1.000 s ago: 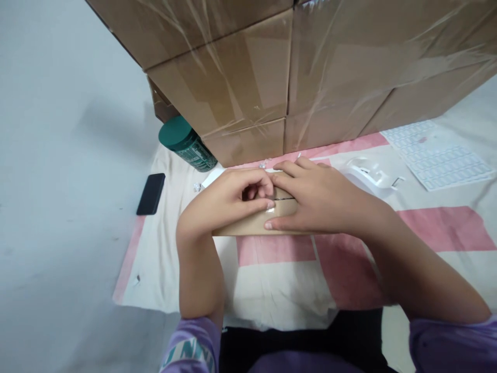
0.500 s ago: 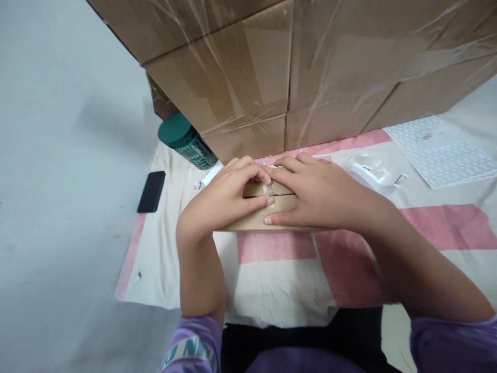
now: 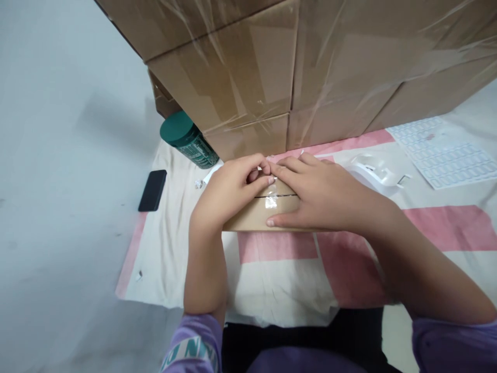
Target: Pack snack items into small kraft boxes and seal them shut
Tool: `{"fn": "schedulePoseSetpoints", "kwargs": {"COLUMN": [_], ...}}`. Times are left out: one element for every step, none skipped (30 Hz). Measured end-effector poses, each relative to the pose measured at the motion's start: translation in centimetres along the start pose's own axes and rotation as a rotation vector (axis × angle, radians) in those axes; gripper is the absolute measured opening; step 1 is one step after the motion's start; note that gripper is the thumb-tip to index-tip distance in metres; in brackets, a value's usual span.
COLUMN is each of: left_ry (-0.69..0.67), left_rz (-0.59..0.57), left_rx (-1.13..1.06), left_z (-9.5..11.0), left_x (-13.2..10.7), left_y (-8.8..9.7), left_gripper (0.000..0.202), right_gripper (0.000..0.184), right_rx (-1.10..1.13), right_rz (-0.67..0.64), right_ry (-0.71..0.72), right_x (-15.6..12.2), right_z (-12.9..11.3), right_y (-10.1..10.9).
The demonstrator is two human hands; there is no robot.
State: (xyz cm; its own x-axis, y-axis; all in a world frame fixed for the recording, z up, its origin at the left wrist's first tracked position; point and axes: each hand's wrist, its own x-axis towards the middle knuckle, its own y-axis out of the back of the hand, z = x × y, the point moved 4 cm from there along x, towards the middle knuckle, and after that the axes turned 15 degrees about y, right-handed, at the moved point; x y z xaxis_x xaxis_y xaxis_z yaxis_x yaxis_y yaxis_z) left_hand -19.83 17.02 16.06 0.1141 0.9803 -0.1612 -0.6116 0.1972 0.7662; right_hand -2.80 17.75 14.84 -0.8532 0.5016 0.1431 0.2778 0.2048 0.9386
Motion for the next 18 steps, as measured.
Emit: {"fn": "schedulePoseSetpoints", "kwargs": {"left_ry": [0.013,0.018,0.014,0.005,-0.007,-0.021,-0.037,-0.057,-0.079,-0.099,-0.117,-0.133,-0.146,-0.153,-0.155,-0.146,-0.124,-0.091], "left_rz": [0.018,0.027,0.022,0.005,-0.013,-0.034,-0.056,-0.08,-0.103,-0.124,-0.143,-0.161,-0.173,-0.18,-0.18,-0.168,-0.142,-0.114], "left_rx": [0.002,0.007,0.016,0.025,0.031,0.037,0.044,0.055,0.068,0.083,0.1,0.118,0.133,0.144,0.15,0.148,0.138,0.125], "left_z": [0.0,0.1,0.1,0.1,0.1,0.0,0.0,0.0,-0.1,0.0,0.0,0.1,0.2,0.3,0.4,0.4,0.4,0.4], "left_x": [0.0,0.0,0.0,0.0,-0.1,-0.2,-0.3,-0.4,-0.5,-0.6,-0.7,-0.8,-0.8,-0.8,-0.7,-0.6,-0.5,-0.4], "left_y": [0.0,0.0,0.0,0.0,0.1,0.2,0.4,0.5,0.7,0.8,0.9,1.0,1.0,0.9,0.7,0.5,0.4,0.3], "left_gripper": [0.006,0.006,0.006,0.008,0.011,0.014,0.019,0.024,0.028,0.033,0.037,0.04,0.043,0.046,0.047,0.047,0.044,0.04], "right_gripper": [0.09,0.09,0.09,0.09,0.089,0.089,0.088,0.087,0.086,0.085,0.084,0.083,0.082,0.082,0.082,0.083,0.083,0.084], "right_rx": [-0.001,-0.002,-0.001,0.002,0.004,0.006,0.006,0.005,0.002,-0.002,-0.005,-0.008,-0.01,-0.011,-0.011,-0.01,-0.007,-0.004], "right_rz": [-0.004,-0.005,-0.005,-0.005,-0.004,-0.004,-0.002,0.0,0.004,0.008,0.012,0.014,0.015,0.014,0.012,0.01,0.007,0.005], "right_ry": [-0.003,-0.004,-0.003,-0.001,0.001,0.003,0.004,0.004,0.003,0.002,0.0,-0.001,-0.001,-0.002,-0.002,-0.004,-0.005,-0.006], "right_x": [0.0,0.0,0.1,0.1,0.1,0.1,0.1,0.1,0.1,0.0,0.0,0.0,0.0,0.0,0.0,0.0,0.0,0.0], "right_z": [0.0,0.0,0.0,0.0,0.0,0.0,0.0,-0.1,-0.1,-0.1,-0.2,-0.3,-0.3,-0.4,-0.4,-0.4,-0.3,-0.2], "right_y": [0.0,0.0,0.0,0.0,0.0,0.0,0.0,0.0,0.0,0.1,0.1,0.1,0.1,0.1,0.1,0.1,0.0,0.0]}}
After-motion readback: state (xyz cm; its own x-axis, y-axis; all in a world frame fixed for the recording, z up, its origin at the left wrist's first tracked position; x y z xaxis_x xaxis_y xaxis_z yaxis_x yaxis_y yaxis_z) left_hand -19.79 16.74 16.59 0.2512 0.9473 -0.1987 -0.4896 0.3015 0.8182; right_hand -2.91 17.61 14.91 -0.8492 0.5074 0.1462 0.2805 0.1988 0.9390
